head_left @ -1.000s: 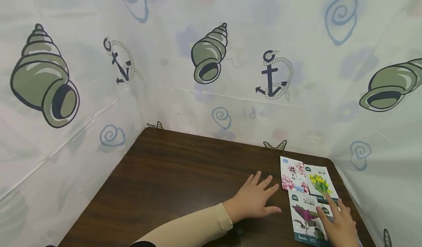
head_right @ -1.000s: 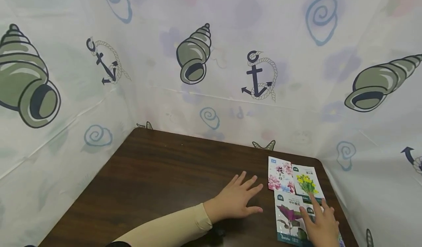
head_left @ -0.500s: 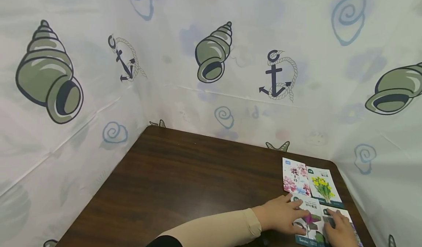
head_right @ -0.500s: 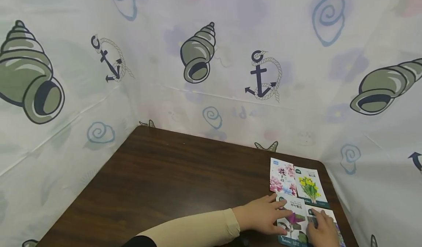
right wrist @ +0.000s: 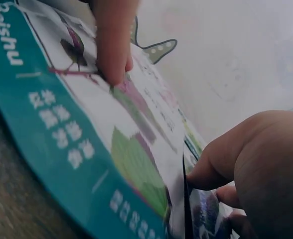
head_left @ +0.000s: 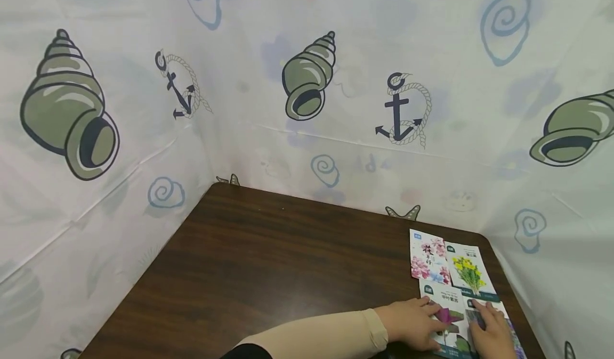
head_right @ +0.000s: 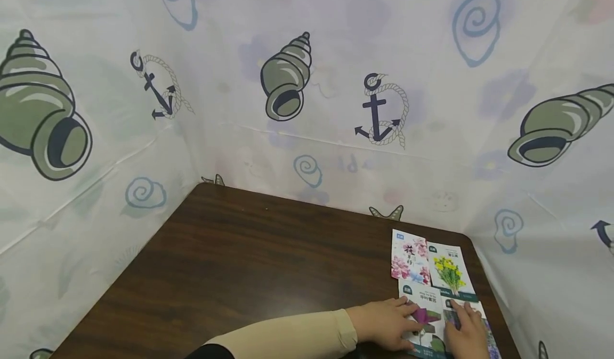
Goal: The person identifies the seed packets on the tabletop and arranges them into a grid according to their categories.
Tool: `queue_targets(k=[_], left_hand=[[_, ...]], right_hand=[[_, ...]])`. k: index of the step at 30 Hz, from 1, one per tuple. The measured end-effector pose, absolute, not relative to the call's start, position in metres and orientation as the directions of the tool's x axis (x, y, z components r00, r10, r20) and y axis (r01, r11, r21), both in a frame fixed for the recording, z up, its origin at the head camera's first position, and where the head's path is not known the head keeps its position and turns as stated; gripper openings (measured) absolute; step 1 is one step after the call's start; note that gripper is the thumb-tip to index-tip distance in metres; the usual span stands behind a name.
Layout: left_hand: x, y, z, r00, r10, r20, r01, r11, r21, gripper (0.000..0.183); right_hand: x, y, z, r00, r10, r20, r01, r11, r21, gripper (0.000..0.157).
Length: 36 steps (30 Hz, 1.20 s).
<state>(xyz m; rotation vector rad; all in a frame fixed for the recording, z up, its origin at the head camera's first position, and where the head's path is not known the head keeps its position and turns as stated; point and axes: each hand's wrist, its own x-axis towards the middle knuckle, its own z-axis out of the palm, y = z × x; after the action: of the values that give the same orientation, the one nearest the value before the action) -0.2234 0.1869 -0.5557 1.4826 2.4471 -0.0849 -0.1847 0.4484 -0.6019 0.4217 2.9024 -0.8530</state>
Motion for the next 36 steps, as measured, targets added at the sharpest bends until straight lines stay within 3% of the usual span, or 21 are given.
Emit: queue_targets(k=[14,20,28,36], left_hand=[[-0.220,0.186,-0.556,-0.511,0.850,-0.132,0.857,0.515,-0.002,0.052],[-0.219,0.179,-0.556,-0.537,0.825,-0.176,0.837,0.547,0.005,0.060],[-0.208,0.173,-0.556,-0.608,0.783,-0.134,0.792,0.610,-0.028,0.041],[-0.204,0.161,-0.565,-0.634,0.762,-0.131,0.764,0.644,0.047,0.055]], right_hand=[[-0.186,0.446,-0.603,-0.938,0.285,-0.197,0.346,0.756,-0.555,0.067],[-0.186,0.444,-0.604,-0.937,0.290,-0.196,0.350,0.752,-0.559,0.067],[-0.184,0.446,-0.603,-0.954,0.250,-0.169,0.301,0.778,-0.551,0.065],[-0.183,0.444,-0.602,-0.937,0.299,-0.181,0.348,0.756,-0.554,0.065]])
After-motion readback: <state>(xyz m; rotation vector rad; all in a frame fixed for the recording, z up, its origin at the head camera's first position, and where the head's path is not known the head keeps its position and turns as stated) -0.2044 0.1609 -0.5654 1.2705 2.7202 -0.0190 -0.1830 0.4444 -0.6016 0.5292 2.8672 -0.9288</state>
